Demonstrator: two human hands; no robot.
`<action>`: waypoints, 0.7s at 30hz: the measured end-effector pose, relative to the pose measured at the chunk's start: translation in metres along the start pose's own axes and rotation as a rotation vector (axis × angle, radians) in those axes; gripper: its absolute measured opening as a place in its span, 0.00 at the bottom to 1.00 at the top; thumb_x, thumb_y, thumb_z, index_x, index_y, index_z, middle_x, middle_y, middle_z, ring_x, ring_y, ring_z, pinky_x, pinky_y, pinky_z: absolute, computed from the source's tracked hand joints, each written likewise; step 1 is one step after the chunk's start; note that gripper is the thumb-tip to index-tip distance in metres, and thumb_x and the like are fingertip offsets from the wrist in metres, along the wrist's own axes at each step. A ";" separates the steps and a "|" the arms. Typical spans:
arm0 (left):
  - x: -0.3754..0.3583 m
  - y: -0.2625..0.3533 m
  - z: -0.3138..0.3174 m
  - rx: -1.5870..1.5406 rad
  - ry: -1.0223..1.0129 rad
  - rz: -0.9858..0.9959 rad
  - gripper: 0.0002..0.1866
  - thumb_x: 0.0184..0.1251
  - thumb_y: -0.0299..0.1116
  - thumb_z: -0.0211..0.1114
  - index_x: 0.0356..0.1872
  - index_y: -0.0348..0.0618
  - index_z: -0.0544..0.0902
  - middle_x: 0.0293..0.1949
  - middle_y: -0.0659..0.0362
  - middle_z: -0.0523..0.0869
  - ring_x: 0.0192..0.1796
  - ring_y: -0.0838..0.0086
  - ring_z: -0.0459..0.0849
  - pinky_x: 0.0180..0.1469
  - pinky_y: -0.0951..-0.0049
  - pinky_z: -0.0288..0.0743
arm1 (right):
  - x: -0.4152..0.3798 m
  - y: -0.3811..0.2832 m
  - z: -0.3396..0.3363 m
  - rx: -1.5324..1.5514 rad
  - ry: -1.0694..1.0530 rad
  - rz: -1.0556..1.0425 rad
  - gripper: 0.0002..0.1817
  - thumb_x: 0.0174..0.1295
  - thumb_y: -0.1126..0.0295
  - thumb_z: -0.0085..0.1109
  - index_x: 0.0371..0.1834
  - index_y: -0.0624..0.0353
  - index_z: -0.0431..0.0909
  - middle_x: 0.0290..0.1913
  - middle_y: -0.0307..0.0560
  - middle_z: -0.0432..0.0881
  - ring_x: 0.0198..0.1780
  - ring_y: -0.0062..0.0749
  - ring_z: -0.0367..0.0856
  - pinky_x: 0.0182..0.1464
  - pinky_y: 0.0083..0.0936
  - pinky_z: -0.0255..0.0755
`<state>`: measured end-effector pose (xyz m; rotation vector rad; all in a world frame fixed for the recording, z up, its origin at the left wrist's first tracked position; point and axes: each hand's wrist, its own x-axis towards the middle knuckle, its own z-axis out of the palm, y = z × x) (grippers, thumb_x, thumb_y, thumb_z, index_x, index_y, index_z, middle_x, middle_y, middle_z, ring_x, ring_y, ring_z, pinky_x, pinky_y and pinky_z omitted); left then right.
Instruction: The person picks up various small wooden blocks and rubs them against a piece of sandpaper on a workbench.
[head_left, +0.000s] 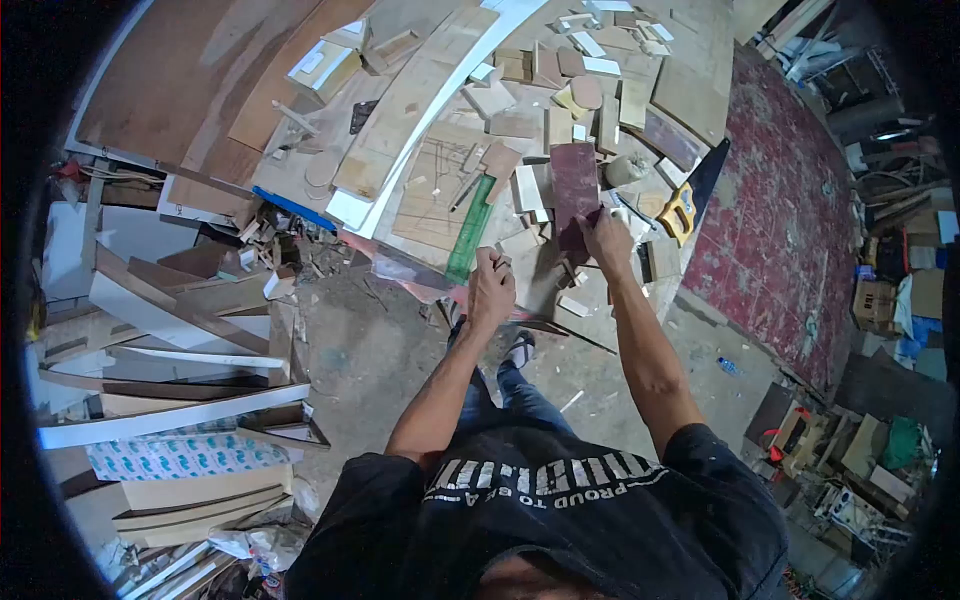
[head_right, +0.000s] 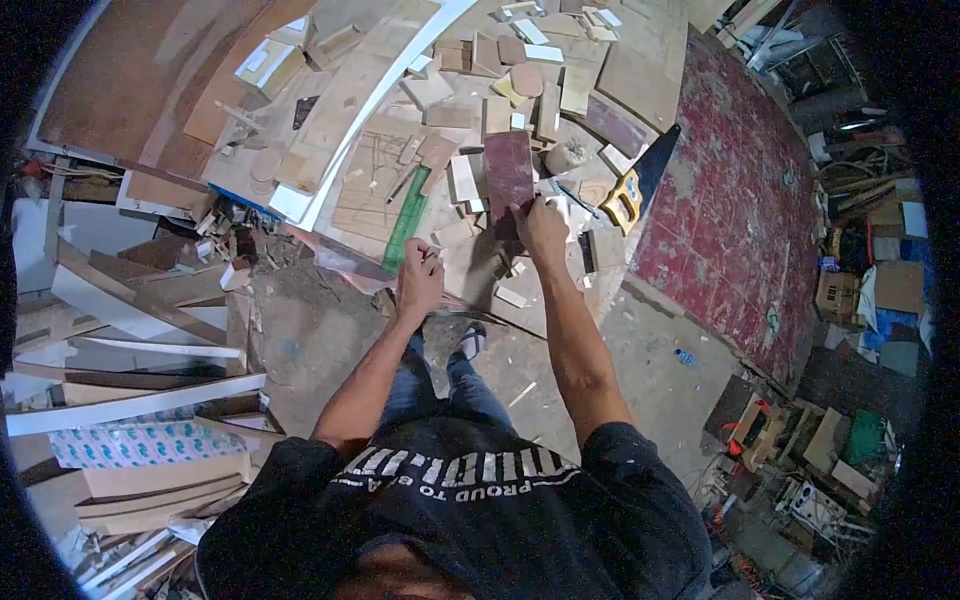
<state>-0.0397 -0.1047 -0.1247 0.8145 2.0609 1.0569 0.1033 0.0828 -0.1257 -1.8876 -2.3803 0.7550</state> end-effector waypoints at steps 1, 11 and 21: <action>0.000 0.003 -0.004 0.005 -0.005 0.001 0.19 0.61 0.22 0.59 0.54 0.37 0.68 0.47 0.37 0.79 0.48 0.43 0.79 0.47 0.51 0.72 | -0.009 -0.005 -0.001 -0.072 0.207 -0.122 0.24 0.65 0.50 0.58 0.41 0.67 0.79 0.36 0.62 0.84 0.40 0.57 0.82 0.42 0.43 0.76; 0.034 0.075 -0.062 -0.112 -0.160 0.414 0.24 0.62 0.19 0.56 0.61 0.36 0.69 0.50 0.40 0.80 0.53 0.47 0.80 0.55 0.56 0.72 | -0.095 -0.118 -0.053 0.421 0.250 -0.626 0.07 0.62 0.72 0.57 0.34 0.65 0.74 0.28 0.60 0.78 0.30 0.60 0.78 0.31 0.45 0.70; 0.053 0.126 -0.111 0.060 -0.482 0.652 0.22 0.64 0.20 0.54 0.61 0.39 0.70 0.42 0.36 0.82 0.45 0.41 0.82 0.44 0.53 0.75 | -0.108 -0.134 -0.077 0.316 0.312 -0.572 0.07 0.60 0.70 0.55 0.29 0.63 0.71 0.26 0.61 0.76 0.31 0.58 0.78 0.33 0.46 0.70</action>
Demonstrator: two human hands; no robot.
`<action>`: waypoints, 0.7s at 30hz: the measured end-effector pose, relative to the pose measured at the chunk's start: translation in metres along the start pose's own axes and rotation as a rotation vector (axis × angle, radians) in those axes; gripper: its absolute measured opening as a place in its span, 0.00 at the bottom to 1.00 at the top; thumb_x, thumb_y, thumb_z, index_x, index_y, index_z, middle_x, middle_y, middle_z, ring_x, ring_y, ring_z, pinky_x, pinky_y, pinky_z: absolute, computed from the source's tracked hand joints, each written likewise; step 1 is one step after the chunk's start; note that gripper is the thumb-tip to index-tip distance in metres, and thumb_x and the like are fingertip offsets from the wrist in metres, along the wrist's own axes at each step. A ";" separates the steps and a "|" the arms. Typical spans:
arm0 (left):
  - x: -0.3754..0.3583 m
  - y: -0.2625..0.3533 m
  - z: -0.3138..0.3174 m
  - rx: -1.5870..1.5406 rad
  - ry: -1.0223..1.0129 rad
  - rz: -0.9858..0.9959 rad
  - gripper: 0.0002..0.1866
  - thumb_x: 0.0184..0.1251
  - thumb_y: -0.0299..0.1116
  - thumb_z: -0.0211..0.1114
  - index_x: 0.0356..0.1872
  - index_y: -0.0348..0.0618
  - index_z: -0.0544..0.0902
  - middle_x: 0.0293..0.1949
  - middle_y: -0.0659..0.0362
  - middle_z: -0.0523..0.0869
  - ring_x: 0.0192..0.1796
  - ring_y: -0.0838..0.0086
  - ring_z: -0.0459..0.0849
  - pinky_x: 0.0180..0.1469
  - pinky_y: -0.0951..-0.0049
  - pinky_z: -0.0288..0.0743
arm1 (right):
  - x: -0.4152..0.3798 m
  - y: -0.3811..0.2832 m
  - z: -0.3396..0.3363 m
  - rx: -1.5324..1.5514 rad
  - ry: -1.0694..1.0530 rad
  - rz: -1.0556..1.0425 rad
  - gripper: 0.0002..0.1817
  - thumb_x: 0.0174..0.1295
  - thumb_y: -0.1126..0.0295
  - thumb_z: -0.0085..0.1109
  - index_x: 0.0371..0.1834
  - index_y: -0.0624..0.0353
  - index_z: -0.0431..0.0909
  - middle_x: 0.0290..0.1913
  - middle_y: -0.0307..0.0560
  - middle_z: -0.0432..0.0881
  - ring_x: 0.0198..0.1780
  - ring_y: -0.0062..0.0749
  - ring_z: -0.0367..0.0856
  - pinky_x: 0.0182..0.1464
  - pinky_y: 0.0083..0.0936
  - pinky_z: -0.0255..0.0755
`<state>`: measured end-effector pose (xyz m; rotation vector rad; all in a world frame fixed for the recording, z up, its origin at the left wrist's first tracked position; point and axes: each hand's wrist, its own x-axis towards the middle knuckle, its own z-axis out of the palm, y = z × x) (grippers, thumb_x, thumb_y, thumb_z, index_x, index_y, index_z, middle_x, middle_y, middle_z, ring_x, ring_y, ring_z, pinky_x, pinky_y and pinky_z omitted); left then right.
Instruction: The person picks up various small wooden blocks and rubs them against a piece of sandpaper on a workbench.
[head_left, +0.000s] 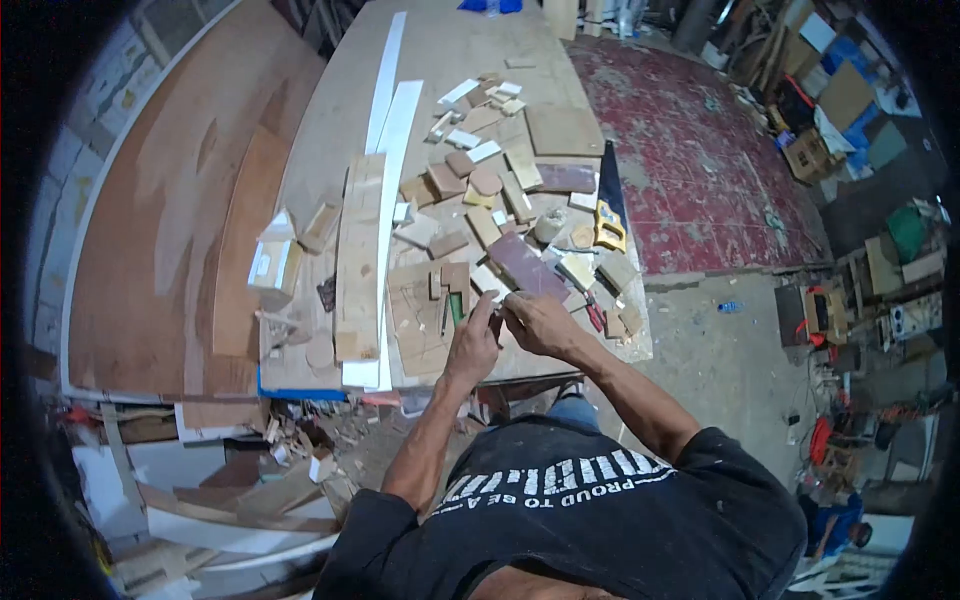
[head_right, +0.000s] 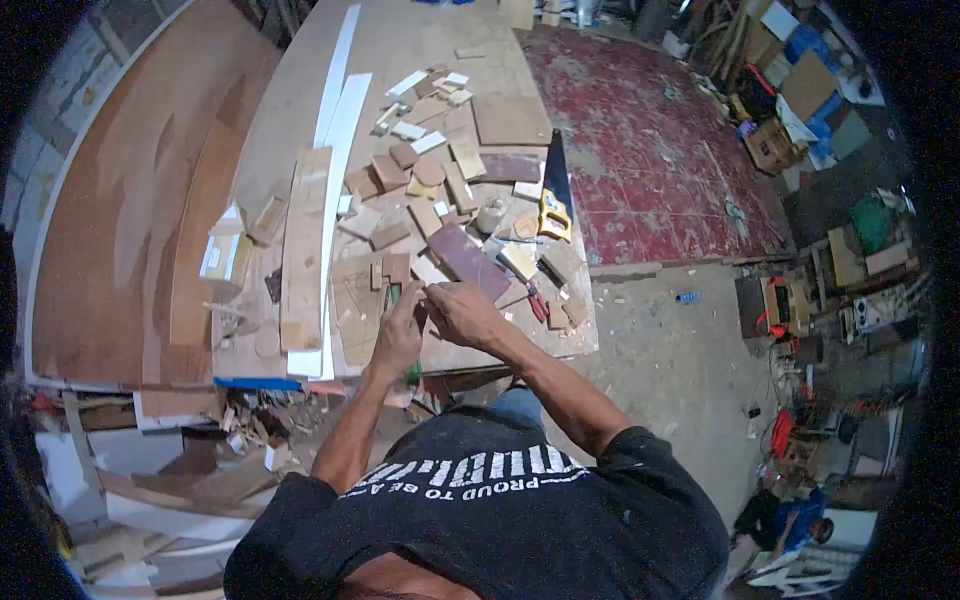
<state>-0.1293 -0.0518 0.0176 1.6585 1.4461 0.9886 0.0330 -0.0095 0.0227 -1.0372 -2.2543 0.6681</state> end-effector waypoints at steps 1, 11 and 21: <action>0.004 0.002 -0.004 -0.006 -0.027 0.069 0.21 0.65 0.22 0.54 0.60 0.39 0.71 0.41 0.37 0.82 0.44 0.41 0.82 0.44 0.53 0.75 | 0.004 0.000 -0.008 0.061 -0.035 -0.016 0.07 0.60 0.71 0.55 0.30 0.63 0.71 0.27 0.61 0.76 0.32 0.59 0.77 0.34 0.46 0.70; 0.037 0.003 0.039 -0.020 -0.092 0.182 0.28 0.63 0.21 0.51 0.66 0.39 0.62 0.40 0.32 0.82 0.43 0.37 0.81 0.41 0.44 0.72 | -0.002 0.026 -0.053 -0.034 -0.045 0.012 0.08 0.62 0.70 0.53 0.40 0.63 0.74 0.32 0.61 0.80 0.34 0.60 0.79 0.34 0.48 0.72; 0.070 0.016 0.065 0.150 -0.203 0.253 0.27 0.64 0.24 0.54 0.65 0.32 0.63 0.32 0.34 0.82 0.39 0.39 0.82 0.39 0.45 0.73 | -0.012 0.075 -0.067 -0.017 -0.054 0.057 0.13 0.58 0.67 0.57 0.42 0.61 0.71 0.33 0.60 0.80 0.36 0.59 0.80 0.37 0.47 0.72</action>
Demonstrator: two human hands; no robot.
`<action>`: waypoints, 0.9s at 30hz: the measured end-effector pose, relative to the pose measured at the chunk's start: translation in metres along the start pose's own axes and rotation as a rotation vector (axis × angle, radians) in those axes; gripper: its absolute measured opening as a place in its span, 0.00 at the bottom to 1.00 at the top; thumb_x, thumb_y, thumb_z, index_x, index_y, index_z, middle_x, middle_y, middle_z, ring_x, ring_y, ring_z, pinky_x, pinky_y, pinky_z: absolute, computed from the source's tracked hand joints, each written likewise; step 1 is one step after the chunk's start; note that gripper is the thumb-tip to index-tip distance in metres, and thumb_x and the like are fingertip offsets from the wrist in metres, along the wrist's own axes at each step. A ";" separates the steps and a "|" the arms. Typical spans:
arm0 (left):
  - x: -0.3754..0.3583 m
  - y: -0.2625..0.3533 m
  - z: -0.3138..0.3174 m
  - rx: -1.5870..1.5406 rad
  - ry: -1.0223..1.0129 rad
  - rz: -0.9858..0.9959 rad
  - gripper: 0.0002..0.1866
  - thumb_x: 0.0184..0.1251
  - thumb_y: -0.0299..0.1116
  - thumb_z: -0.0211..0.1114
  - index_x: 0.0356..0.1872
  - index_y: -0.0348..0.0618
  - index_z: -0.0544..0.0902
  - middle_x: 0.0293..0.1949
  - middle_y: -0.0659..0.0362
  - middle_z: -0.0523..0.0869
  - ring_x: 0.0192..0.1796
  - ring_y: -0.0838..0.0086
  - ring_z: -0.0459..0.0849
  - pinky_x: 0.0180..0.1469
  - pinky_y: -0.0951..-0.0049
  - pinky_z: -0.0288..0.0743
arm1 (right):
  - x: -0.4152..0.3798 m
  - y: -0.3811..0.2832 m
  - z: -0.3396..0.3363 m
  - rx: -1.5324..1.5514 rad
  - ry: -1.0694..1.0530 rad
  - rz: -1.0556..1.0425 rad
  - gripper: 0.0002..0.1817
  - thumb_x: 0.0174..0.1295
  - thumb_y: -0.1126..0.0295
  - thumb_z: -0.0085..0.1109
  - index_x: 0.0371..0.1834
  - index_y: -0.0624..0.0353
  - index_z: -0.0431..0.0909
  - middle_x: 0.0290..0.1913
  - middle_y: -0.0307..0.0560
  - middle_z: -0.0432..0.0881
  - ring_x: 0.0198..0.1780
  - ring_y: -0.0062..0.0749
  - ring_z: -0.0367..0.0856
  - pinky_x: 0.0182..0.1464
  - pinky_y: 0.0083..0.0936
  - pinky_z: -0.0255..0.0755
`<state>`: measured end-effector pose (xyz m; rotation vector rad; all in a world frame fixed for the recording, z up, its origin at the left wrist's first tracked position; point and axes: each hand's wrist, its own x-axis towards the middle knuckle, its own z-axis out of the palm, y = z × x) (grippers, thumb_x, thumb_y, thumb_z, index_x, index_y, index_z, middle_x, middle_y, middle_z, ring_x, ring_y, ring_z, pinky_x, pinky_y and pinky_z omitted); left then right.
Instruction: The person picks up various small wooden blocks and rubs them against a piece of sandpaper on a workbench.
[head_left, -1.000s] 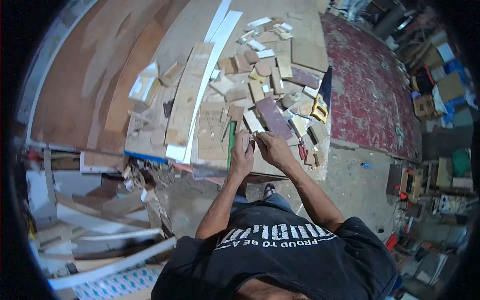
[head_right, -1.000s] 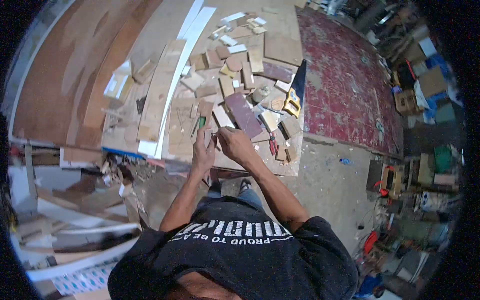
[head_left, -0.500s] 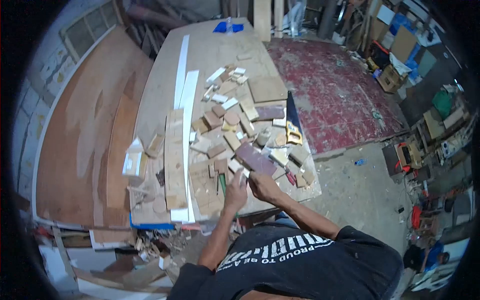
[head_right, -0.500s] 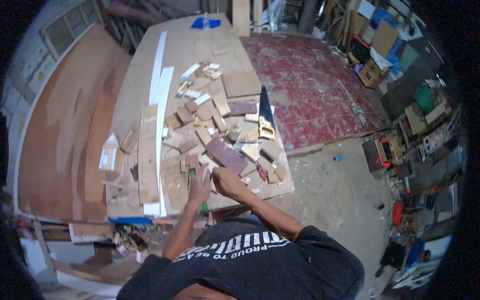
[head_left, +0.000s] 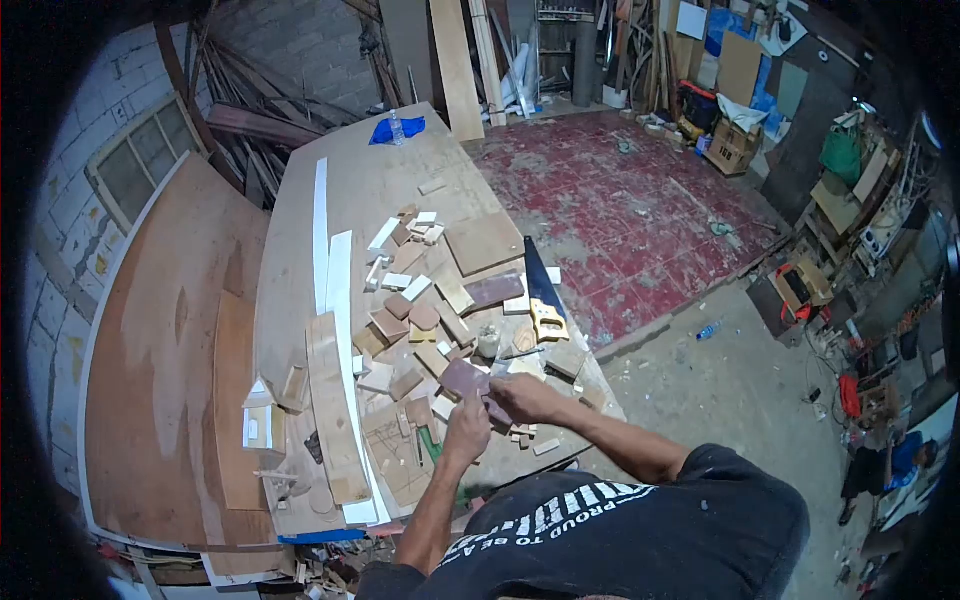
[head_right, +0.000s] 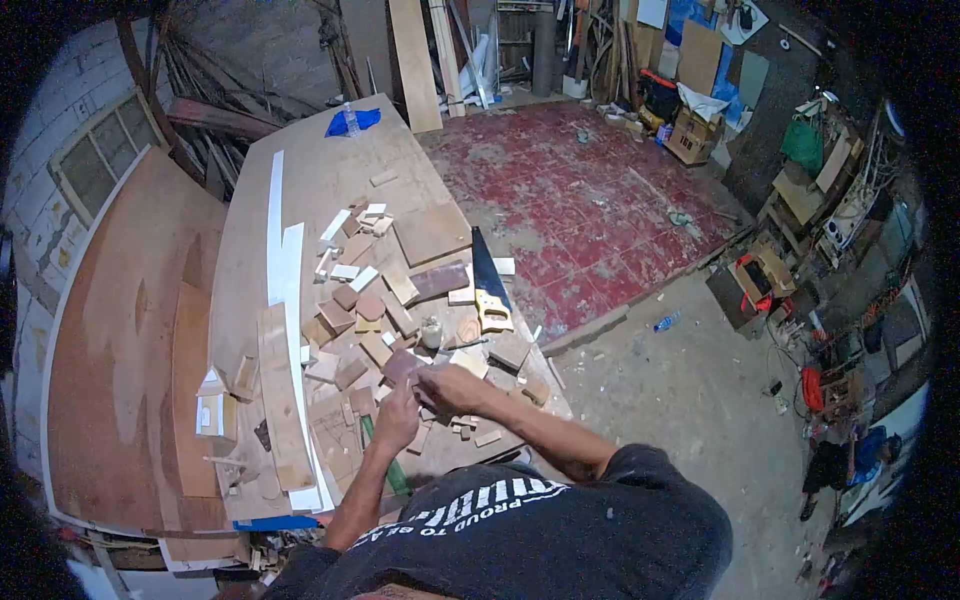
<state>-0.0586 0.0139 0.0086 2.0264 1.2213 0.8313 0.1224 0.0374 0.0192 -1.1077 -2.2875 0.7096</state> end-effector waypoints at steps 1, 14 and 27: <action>0.007 0.003 0.002 -0.004 0.010 0.013 0.27 0.64 0.24 0.54 0.65 0.32 0.63 0.32 0.34 0.82 0.39 0.39 0.82 0.39 0.45 0.73 | 0.002 -0.002 0.009 -0.049 0.021 0.076 0.13 0.58 0.68 0.57 0.41 0.63 0.70 0.32 0.61 0.79 0.36 0.60 0.80 0.37 0.49 0.72; 0.012 -0.013 -0.006 -0.259 0.198 -0.065 0.24 0.62 0.23 0.56 0.61 0.39 0.71 0.53 0.36 0.80 0.59 0.45 0.78 0.61 0.59 0.71 | 0.017 -0.010 -0.004 0.190 0.171 -0.077 0.04 0.56 0.76 0.54 0.31 0.63 0.69 0.27 0.57 0.74 0.34 0.56 0.76 0.36 0.44 0.68; -0.012 0.000 -0.004 -0.377 0.199 -0.157 0.17 0.71 0.33 0.57 0.59 0.46 0.71 0.34 0.54 0.82 0.24 0.69 0.80 0.21 0.71 0.71 | 0.005 -0.007 0.022 0.074 0.014 0.054 0.09 0.63 0.68 0.57 0.40 0.63 0.73 0.32 0.60 0.77 0.35 0.58 0.78 0.38 0.46 0.70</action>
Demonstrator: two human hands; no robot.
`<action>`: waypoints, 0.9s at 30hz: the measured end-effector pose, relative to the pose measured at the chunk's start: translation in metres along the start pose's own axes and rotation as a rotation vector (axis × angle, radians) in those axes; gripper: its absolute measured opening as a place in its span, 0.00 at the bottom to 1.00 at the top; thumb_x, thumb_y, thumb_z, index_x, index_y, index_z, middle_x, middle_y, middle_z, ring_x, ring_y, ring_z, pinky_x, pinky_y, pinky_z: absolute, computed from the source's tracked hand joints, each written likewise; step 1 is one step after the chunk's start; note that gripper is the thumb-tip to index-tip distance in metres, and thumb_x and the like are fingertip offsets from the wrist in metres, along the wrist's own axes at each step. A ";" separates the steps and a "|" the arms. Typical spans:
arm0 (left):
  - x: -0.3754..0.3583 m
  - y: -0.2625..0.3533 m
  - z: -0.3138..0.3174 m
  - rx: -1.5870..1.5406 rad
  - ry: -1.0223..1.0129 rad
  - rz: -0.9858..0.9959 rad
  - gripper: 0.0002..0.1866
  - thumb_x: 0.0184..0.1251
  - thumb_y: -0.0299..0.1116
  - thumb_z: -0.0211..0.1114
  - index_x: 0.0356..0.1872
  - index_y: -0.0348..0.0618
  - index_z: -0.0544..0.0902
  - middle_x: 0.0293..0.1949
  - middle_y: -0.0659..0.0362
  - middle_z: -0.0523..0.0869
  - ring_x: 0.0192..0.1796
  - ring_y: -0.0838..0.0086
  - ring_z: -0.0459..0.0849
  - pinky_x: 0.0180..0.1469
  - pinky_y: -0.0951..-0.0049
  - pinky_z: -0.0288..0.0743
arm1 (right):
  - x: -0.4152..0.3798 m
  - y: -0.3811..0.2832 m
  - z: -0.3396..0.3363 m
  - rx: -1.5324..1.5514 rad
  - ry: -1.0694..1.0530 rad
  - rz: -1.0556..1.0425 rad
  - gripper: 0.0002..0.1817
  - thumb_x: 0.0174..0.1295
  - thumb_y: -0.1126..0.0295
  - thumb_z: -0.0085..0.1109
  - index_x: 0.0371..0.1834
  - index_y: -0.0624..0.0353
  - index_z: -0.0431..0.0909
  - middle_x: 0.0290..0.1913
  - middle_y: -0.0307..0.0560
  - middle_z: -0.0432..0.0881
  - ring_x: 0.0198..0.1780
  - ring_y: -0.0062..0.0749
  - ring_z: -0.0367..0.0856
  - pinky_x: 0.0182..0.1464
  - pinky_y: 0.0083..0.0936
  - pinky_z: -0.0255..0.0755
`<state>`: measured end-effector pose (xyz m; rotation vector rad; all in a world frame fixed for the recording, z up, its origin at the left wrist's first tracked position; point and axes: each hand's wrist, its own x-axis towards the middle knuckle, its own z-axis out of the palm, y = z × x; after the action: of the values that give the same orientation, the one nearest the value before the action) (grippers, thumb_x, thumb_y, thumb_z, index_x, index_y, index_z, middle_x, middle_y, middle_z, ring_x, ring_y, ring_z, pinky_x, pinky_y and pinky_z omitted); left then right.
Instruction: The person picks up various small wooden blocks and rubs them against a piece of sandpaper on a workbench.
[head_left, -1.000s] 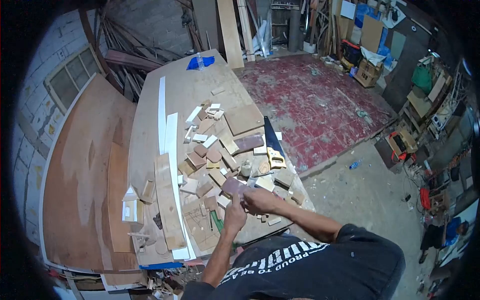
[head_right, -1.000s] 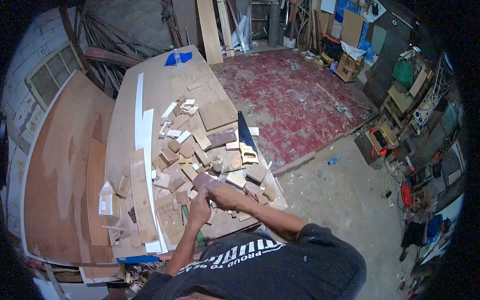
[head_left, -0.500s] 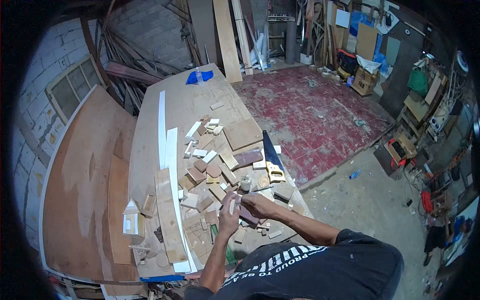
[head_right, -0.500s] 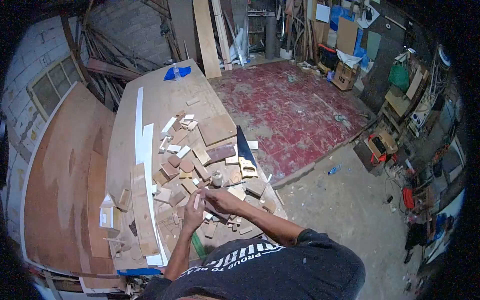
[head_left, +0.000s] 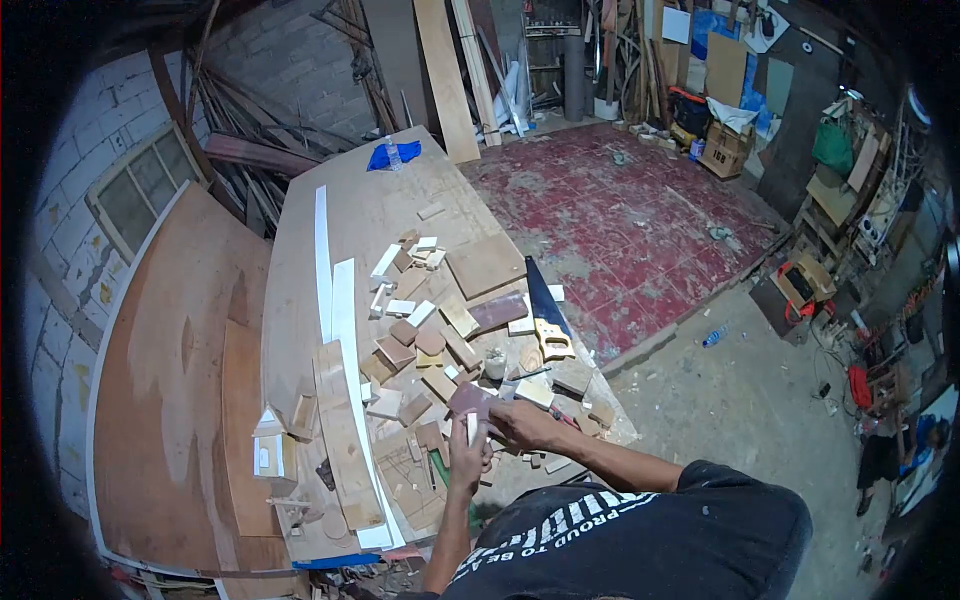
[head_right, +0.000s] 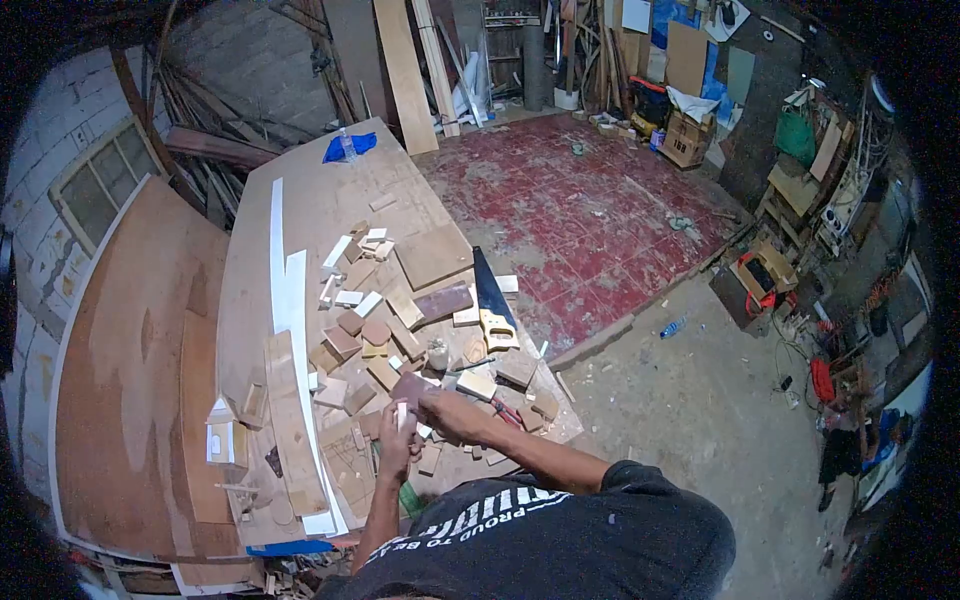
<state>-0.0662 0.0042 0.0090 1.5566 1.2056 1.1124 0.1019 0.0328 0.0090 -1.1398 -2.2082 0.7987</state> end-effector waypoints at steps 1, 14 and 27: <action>-0.002 0.008 -0.002 -0.426 -0.006 -0.247 0.14 0.74 0.36 0.54 0.57 0.47 0.72 0.32 0.59 0.78 0.21 0.77 0.73 0.18 0.77 0.65 | 0.002 -0.007 0.003 0.022 0.141 -0.107 0.08 0.61 0.69 0.55 0.39 0.63 0.73 0.33 0.60 0.78 0.35 0.59 0.78 0.38 0.46 0.70; -0.006 0.023 0.000 -0.567 -0.031 -0.188 0.14 0.80 0.41 0.47 0.47 0.43 0.77 0.18 0.70 0.65 0.14 0.88 0.59 0.14 0.84 0.51 | -0.015 -0.020 -0.009 0.039 0.277 -0.257 0.08 0.63 0.71 0.55 0.35 0.64 0.69 0.27 0.56 0.72 0.29 0.55 0.72 0.33 0.42 0.67; -0.024 0.033 0.011 -0.468 0.005 -0.262 0.14 0.80 0.41 0.47 0.46 0.42 0.77 0.19 0.70 0.66 0.16 0.88 0.59 0.17 0.84 0.52 | -0.040 -0.028 -0.004 0.167 0.161 -0.073 0.06 0.65 0.73 0.52 0.31 0.65 0.72 0.26 0.60 0.75 0.31 0.59 0.76 0.34 0.45 0.68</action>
<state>-0.0518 -0.0257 0.0352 1.0121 1.0243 1.1236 0.1094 -0.0132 0.0244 -1.0001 -1.9992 0.8149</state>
